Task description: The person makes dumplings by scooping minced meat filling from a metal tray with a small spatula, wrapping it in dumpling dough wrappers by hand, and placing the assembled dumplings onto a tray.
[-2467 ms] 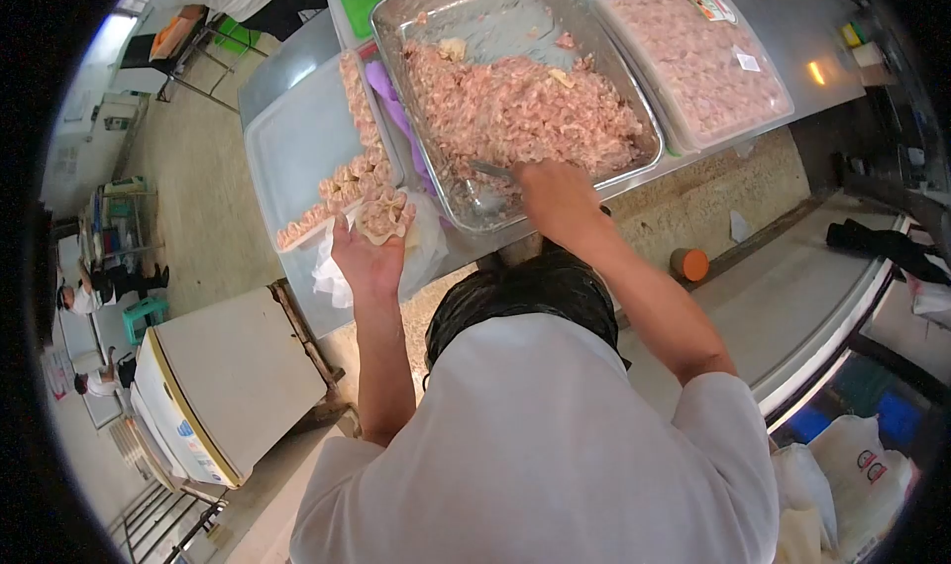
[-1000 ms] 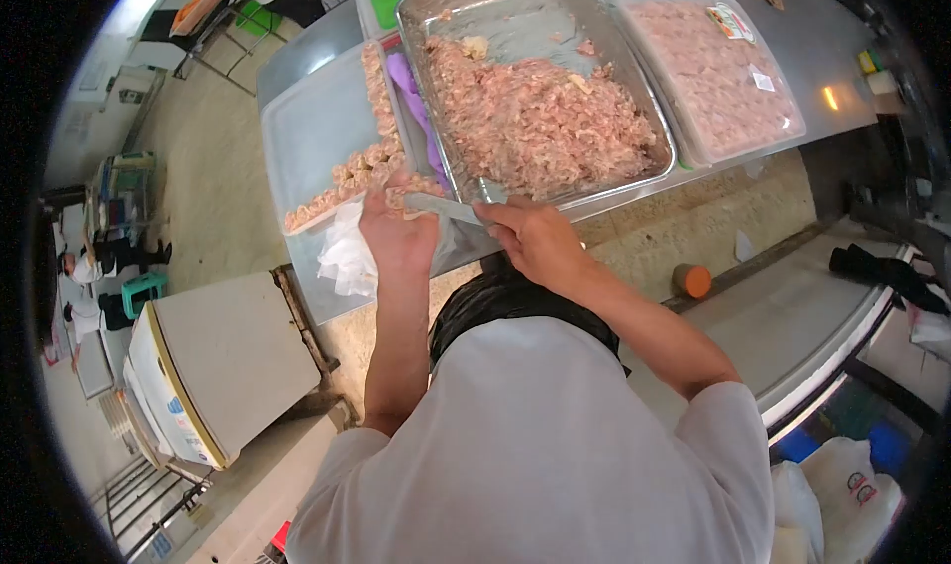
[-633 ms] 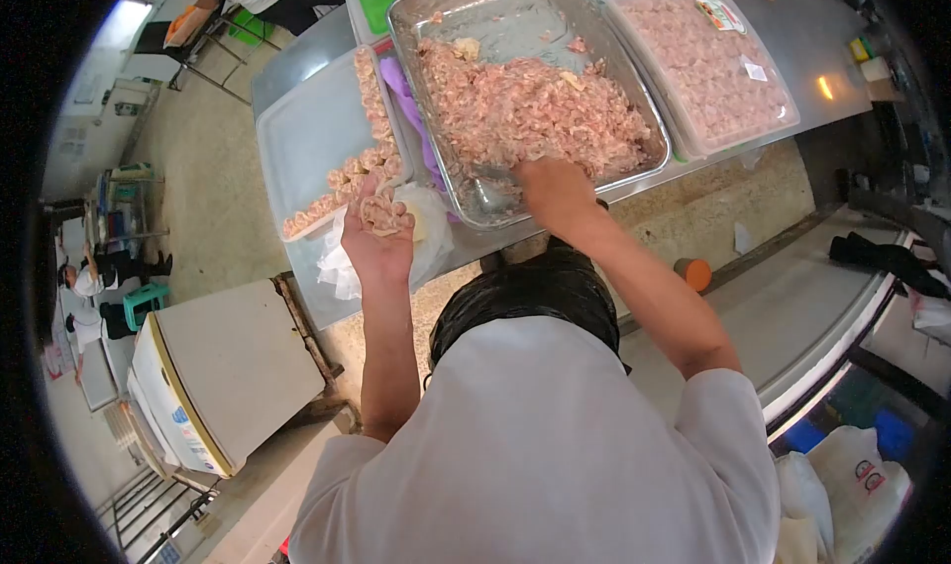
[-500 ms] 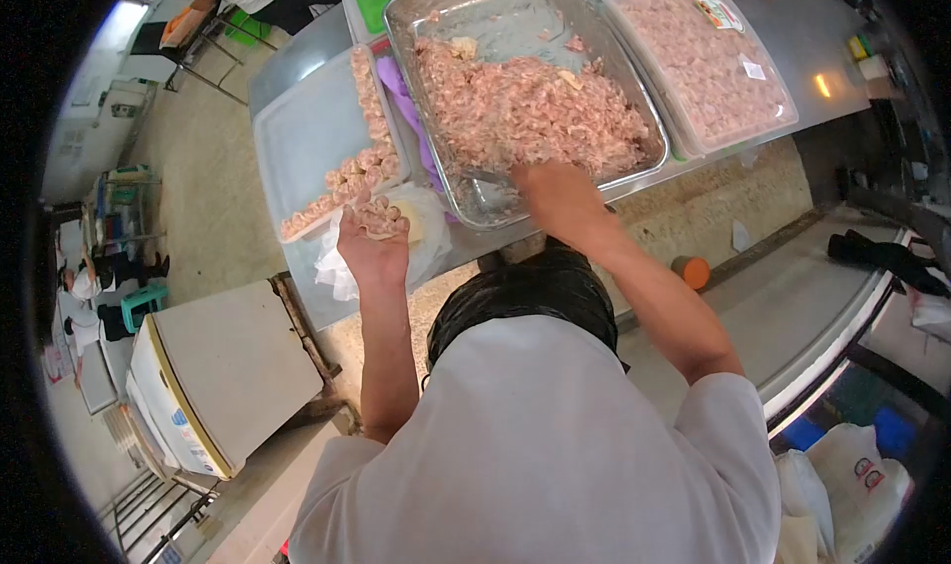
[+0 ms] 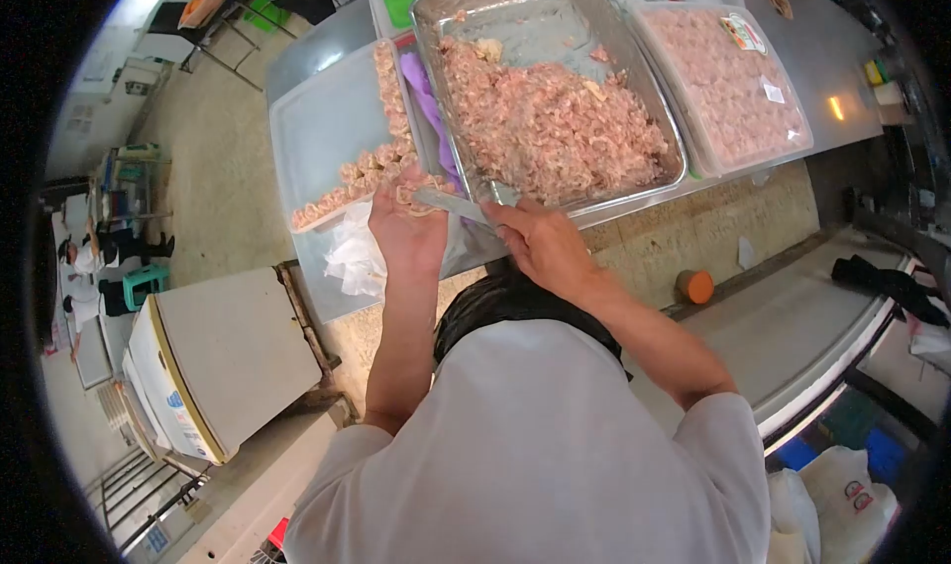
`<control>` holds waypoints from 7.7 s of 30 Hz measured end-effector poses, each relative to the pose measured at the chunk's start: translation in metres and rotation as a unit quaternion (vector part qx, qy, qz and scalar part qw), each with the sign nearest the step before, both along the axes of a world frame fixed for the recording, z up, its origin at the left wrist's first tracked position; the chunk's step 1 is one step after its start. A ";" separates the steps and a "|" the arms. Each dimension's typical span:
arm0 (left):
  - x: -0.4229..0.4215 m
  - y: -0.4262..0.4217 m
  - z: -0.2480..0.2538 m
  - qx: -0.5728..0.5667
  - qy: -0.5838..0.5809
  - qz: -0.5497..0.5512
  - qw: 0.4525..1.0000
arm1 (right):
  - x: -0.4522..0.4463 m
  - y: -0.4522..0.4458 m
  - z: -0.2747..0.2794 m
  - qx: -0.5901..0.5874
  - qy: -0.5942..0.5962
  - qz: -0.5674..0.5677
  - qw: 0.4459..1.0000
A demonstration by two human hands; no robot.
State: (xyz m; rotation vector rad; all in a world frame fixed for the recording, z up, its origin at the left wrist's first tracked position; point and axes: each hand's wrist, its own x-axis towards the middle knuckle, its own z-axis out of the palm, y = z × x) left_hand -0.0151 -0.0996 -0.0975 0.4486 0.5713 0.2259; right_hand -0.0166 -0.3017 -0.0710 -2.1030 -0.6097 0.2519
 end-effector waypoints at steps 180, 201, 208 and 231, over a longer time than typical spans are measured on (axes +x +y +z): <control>-0.039 0.120 -0.011 0.304 -0.010 -0.206 0.930 | 0.015 -0.057 0.021 -0.403 -0.081 0.013 0.911; -0.067 0.067 -0.009 0.325 -0.013 -0.065 0.943 | 0.061 -0.052 0.028 -0.431 -0.091 0.076 0.894; -0.064 0.050 -0.022 0.201 0.067 -0.094 0.973 | 0.055 -0.042 0.013 -0.375 -0.062 0.163 0.910; 0.001 -0.012 -0.026 0.005 -0.037 -0.047 0.998 | 0.007 -0.031 0.032 0.010 0.004 -0.009 1.000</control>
